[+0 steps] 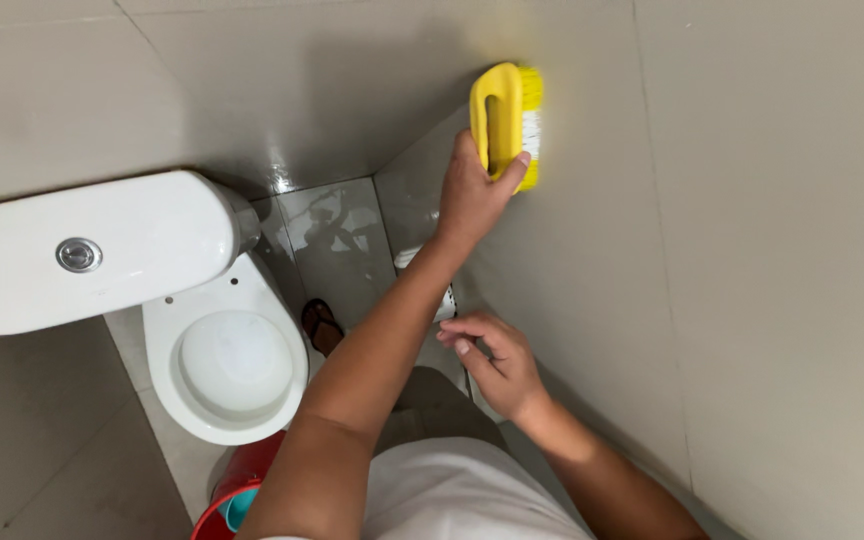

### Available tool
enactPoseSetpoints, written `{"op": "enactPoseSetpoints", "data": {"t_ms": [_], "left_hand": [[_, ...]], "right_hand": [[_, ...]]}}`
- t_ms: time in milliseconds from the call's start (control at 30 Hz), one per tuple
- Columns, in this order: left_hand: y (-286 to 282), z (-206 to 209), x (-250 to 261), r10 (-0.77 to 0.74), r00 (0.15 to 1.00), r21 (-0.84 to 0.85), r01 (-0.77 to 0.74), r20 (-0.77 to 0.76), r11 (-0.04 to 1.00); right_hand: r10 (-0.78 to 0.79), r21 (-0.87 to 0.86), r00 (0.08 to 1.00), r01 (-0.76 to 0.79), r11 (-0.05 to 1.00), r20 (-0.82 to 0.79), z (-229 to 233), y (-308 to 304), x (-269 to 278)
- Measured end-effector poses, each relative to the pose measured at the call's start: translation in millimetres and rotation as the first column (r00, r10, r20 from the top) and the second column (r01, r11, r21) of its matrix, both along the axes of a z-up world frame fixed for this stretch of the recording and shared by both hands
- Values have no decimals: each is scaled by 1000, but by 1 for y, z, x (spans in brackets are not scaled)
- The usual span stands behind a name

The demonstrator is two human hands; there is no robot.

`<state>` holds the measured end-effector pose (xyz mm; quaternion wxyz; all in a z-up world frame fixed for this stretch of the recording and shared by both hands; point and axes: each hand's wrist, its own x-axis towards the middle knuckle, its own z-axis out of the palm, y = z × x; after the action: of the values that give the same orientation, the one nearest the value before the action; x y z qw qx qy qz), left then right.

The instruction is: The person kneels in a bathroom and scrubs the tiled wall next to the toilet using a yellow handheld brush. They repeatedly scrub the same area around a wall-mounted holder and the base of the toilet.

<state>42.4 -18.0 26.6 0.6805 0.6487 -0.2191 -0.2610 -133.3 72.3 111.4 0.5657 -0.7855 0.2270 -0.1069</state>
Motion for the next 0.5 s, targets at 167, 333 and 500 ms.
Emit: {"op": "enactPoseSetpoints", "data": {"t_ms": [167,333,500], "left_hand": [[2,20,4,-66,990,-10,67,125,998],[7,6,-7,-64,992,-20,66,107,998],[17,-5,-18,-35,983,-2,36,-179,999]], "right_hand": [[10,14,1000,-10,1000,23,2,0,4],[12,36,999,-14,999,35,3,-1,4],[13,44,999,-14,999,39,3,-3,4]]}}
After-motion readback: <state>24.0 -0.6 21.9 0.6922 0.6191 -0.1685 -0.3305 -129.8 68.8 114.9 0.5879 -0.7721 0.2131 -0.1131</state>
